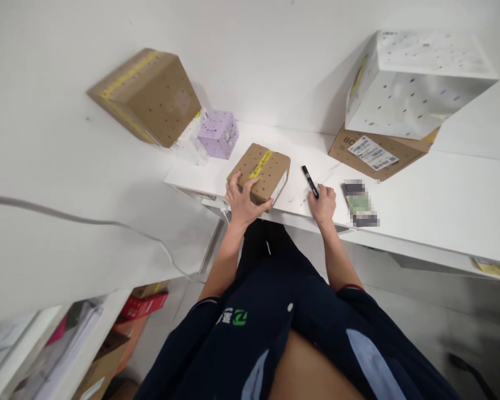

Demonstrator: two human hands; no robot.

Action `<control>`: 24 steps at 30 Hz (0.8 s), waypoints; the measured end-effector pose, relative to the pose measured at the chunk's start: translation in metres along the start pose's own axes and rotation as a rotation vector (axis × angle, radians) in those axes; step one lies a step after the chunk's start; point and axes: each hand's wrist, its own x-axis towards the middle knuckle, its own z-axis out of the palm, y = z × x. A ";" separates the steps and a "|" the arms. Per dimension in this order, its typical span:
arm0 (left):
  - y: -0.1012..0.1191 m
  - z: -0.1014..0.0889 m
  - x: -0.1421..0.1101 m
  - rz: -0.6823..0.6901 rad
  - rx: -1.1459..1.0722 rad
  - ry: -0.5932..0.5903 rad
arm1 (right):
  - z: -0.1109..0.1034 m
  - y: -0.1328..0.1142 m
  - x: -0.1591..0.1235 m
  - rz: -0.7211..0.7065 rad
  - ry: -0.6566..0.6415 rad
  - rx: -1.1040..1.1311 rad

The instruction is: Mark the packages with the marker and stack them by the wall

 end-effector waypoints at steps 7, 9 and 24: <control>-0.016 0.000 0.014 -0.004 -0.155 0.080 | -0.001 0.000 -0.001 -0.001 0.048 0.065; -0.024 -0.005 0.019 -0.057 -0.293 0.104 | -0.001 0.000 -0.001 0.001 0.061 0.087; -0.031 -0.005 0.024 -0.832 -1.075 -0.019 | -0.003 0.002 0.001 0.029 0.046 0.118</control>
